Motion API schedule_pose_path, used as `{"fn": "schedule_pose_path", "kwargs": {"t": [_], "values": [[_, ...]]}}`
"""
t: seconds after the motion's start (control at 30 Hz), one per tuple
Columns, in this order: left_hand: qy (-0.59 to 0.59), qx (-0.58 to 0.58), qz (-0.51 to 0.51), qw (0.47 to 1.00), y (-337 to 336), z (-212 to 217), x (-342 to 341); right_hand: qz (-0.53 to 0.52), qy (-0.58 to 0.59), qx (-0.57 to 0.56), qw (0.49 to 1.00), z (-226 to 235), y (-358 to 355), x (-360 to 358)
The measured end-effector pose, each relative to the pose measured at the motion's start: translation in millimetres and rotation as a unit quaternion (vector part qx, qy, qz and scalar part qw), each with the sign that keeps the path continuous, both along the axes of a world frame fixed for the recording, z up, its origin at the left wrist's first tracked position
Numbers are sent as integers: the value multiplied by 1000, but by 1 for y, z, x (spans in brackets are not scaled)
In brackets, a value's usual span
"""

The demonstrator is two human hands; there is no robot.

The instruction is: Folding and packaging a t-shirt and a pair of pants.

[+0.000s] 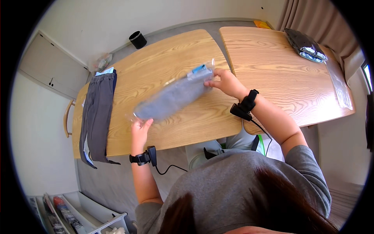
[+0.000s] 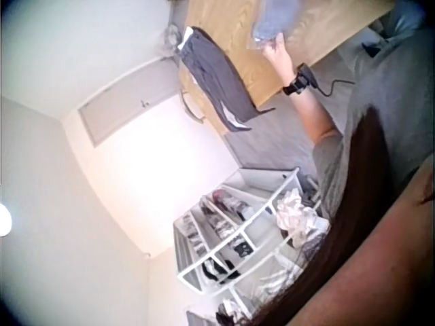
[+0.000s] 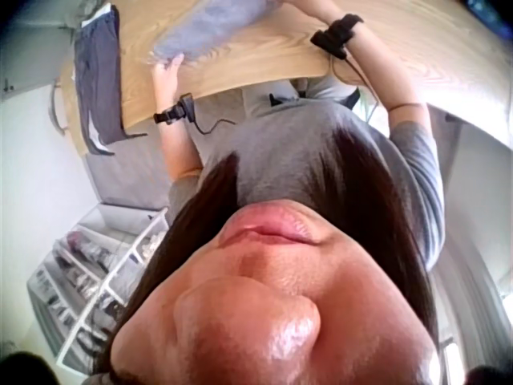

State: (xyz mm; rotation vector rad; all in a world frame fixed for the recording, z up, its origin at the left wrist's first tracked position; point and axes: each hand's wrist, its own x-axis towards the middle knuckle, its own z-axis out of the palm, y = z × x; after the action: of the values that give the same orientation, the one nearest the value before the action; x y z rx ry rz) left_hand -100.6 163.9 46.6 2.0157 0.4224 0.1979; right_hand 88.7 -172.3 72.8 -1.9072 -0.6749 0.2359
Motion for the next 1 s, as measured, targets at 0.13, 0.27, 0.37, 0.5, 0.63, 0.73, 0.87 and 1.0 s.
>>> {"fn": "schedule_pose_path", "kwargs": {"t": [0.13,0.27,0.37,0.5,0.63,0.73,0.87,1.0], "values": [[-136,-15,14,990,-24,34,-1,-17,-75,14,997,30,-10,-17],[-92,-4,-48,995,-37,60,-11,-15,21,-8,1000,52,-21,-32],[9,-9,-33,999,-49,62,-10,-20,61,-20,998,42,-24,-33],[54,-55,-28,997,-54,44,-5,-34,233,-30,972,19,-25,-29],[129,-139,-65,980,-44,14,-13,33,318,-19,947,-14,-36,-30],[179,-151,-40,971,-51,19,-21,32,323,17,946,-28,-44,-35],[153,-163,-23,974,-58,15,-27,-5,330,38,943,-23,-44,-45],[185,-171,-1,968,-42,2,-28,-28,297,76,951,-30,-43,-51]]}}
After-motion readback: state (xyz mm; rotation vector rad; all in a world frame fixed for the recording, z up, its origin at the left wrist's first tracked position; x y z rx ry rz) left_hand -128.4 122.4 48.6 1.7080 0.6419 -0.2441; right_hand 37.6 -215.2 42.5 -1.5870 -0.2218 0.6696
